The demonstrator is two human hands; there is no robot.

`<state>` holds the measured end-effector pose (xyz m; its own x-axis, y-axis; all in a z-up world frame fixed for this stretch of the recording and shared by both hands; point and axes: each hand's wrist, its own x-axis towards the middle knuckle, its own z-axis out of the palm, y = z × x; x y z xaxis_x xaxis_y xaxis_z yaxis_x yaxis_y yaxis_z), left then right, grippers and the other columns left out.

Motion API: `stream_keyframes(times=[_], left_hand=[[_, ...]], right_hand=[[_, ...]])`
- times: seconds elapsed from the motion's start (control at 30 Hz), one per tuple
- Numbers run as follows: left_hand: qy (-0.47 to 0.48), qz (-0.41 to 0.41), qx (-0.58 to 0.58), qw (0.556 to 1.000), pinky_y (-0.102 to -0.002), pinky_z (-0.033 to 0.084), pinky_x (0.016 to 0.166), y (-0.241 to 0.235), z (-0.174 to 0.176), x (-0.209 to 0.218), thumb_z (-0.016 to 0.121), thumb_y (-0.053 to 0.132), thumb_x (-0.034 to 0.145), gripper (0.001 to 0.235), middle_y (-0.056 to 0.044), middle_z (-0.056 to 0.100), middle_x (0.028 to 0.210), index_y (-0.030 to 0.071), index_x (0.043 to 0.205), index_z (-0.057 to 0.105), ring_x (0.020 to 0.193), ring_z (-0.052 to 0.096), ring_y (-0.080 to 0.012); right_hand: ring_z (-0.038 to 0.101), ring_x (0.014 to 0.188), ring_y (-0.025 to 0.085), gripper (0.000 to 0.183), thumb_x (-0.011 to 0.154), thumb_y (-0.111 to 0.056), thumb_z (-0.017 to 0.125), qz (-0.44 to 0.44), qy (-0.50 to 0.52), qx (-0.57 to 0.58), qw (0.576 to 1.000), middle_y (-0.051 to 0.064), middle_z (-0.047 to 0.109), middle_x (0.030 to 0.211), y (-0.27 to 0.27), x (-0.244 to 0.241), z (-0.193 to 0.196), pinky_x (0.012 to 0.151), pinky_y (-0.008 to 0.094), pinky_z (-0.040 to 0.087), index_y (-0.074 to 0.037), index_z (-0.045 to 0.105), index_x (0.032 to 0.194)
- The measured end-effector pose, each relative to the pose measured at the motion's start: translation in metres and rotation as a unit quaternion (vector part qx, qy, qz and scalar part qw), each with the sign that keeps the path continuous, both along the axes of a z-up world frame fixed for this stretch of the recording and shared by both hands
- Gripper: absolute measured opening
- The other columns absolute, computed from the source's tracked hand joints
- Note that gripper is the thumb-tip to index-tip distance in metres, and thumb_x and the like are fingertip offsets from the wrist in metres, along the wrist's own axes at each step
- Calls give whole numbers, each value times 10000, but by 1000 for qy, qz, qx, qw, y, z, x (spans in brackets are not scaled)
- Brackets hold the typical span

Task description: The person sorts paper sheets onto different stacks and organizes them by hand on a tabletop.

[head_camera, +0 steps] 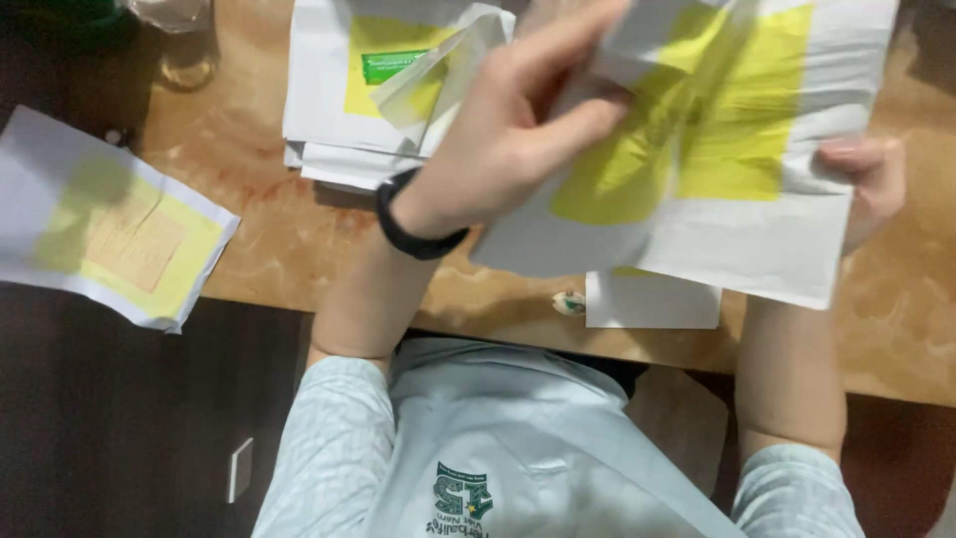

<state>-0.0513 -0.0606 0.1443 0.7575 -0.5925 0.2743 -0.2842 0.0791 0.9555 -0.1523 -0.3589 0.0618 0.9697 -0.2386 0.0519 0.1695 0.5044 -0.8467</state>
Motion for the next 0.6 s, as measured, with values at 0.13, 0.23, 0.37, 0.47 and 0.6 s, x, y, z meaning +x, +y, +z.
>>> stream_keyframes(times=[0.13, 0.23, 0.37, 0.47, 0.6], left_hand=[[111, -75, -213, 968, -281, 515, 1002, 75, -15, 13, 644, 32, 1075, 263, -35, 651, 1242, 29, 1328, 570, 1118, 640, -125], [97, 53, -229, 967, -276, 476, 851, 124, -37, 26, 667, 62, 1080, 73, -32, 666, 1013, 17, 1127, 635, 931, 626, -132], [31, 119, -180, 976, -281, 460, 775, 170, -46, 25, 631, 78, 1112, 63, -40, 607, 904, 28, 1082, 605, 793, 573, -135], [55, 137, -174, 974, -290, 483, 879, 184, -42, 13, 644, 72, 1145, 101, -65, 607, 1007, 5, 1196, 587, 889, 585, -157], [43, 131, -184, 973, -316, 531, 950, 182, -35, 4, 629, 109, 1092, 206, -86, 673, 1141, 43, 1273, 559, 981, 641, -169]], right_hand=[[648, 1046, 229, 289, 948, -139, 444, -52, -6, -5, 999, 207, 672, 1179, -46, -13, -34, 953, 326, 549, 22, 605, 1127], [704, 1096, 238, 496, 931, -139, 426, -59, 127, 40, 989, 191, 689, 1233, -44, -12, -27, 960, 349, 588, 93, 627, 1321], [734, 1045, 168, 558, 872, 80, 433, -30, 261, -64, 963, 170, 699, 1264, -47, -18, -18, 873, 242, 602, 92, 511, 1424], [707, 1112, 169, 603, 943, 104, 468, 24, 227, -181, 957, 199, 658, 1337, -63, -23, -22, 885, 225, 580, 92, 436, 1546], [700, 1023, 93, 578, 864, 149, 506, 38, 171, -177, 968, 128, 697, 1276, -65, -11, -6, 729, 143, 512, 84, 492, 1438]])
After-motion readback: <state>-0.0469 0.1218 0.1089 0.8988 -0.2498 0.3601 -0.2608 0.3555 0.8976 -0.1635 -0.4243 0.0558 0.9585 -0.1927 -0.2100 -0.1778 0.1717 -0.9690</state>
